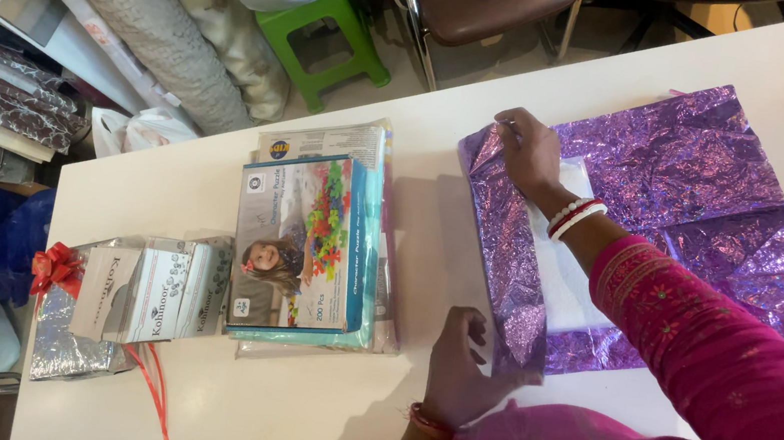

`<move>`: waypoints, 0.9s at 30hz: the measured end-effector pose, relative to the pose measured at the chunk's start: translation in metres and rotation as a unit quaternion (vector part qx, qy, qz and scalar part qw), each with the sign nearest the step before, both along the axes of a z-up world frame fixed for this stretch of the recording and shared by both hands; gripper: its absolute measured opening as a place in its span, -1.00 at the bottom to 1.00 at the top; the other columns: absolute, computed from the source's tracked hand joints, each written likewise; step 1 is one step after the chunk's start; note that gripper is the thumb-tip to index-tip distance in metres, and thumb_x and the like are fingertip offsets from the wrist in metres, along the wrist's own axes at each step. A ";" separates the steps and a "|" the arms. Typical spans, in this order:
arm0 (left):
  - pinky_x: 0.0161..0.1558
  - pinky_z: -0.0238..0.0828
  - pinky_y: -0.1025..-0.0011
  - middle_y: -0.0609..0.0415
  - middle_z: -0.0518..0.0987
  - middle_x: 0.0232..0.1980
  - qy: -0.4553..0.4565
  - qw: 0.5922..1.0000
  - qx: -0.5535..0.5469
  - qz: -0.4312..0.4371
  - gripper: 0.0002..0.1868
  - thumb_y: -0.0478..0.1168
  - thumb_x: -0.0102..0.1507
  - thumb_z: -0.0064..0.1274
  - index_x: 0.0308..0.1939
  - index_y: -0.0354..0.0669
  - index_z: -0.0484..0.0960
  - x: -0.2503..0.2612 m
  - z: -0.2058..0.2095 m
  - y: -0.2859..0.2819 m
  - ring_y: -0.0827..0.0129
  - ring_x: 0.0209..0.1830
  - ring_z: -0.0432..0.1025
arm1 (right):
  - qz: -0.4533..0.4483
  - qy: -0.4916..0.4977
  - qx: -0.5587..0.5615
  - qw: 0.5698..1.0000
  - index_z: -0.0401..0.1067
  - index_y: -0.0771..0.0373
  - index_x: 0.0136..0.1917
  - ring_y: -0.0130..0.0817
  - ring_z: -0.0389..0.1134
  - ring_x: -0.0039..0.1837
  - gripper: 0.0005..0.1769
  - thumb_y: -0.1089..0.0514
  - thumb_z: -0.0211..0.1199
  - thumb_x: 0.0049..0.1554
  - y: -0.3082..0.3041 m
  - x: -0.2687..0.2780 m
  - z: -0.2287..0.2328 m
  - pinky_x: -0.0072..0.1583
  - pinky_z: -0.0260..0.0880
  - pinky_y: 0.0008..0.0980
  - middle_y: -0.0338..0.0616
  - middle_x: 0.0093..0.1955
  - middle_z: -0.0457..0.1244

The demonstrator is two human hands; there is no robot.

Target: The person wraps a rectangular item in purple metallic paper, folds the edges, secures them with tape, and ties a pink ribbon bow on top. The wrapped gift is placed on the table, and the person begins wrapping a second item.

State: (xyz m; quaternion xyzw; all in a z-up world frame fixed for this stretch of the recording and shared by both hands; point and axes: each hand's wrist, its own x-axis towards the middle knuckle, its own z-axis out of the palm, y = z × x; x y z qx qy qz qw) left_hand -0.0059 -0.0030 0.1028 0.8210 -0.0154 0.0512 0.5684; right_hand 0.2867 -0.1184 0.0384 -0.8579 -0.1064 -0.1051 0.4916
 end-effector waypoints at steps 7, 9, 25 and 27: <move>-0.29 0.45 0.23 0.03 0.56 -0.26 0.010 0.993 0.108 -0.047 -0.77 -0.27 0.15 0.24 -0.21 -0.19 0.50 -0.009 -0.011 -0.008 0.16 -0.31 0.52 | 0.002 -0.033 -0.015 0.999 0.50 0.32 0.12 -0.13 0.49 -0.07 -0.84 0.25 0.22 0.29 -0.001 0.002 -0.007 -0.04 0.46 -0.25 0.09 -0.05 0.43; -0.30 0.43 0.17 -0.05 0.54 -0.25 -0.013 0.993 0.105 -0.051 -0.81 -0.37 0.10 0.16 -0.23 -0.22 0.53 -0.013 -0.015 -0.009 0.04 -0.31 0.49 | 0.004 -0.047 -0.019 0.999 0.51 0.33 0.11 -0.10 0.49 -0.05 -0.84 0.26 0.22 0.28 -0.002 0.001 -0.008 -0.02 0.46 -0.22 0.10 -0.04 0.43; -0.46 0.22 0.53 0.23 0.52 -0.37 0.068 0.983 -0.163 -0.050 -0.89 -0.42 0.21 0.10 -0.19 -0.26 0.57 -0.018 -0.043 -0.002 0.61 -0.50 0.32 | -0.004 -0.044 -0.005 0.999 0.54 0.34 0.04 -0.19 0.46 -0.18 -0.87 0.27 0.23 0.25 -0.001 0.000 0.000 -0.11 0.43 -0.27 0.05 -0.14 0.42; -0.42 0.30 0.42 0.11 0.60 -0.27 0.076 0.991 -0.085 0.065 -0.81 -0.32 0.28 0.10 -0.02 -0.20 0.60 -0.002 -0.048 0.002 0.45 -0.49 0.38 | -0.002 -0.050 0.003 0.999 0.54 0.35 0.05 -0.19 0.46 -0.18 -0.86 0.28 0.23 0.26 -0.001 -0.001 -0.003 -0.11 0.43 -0.27 0.06 -0.14 0.42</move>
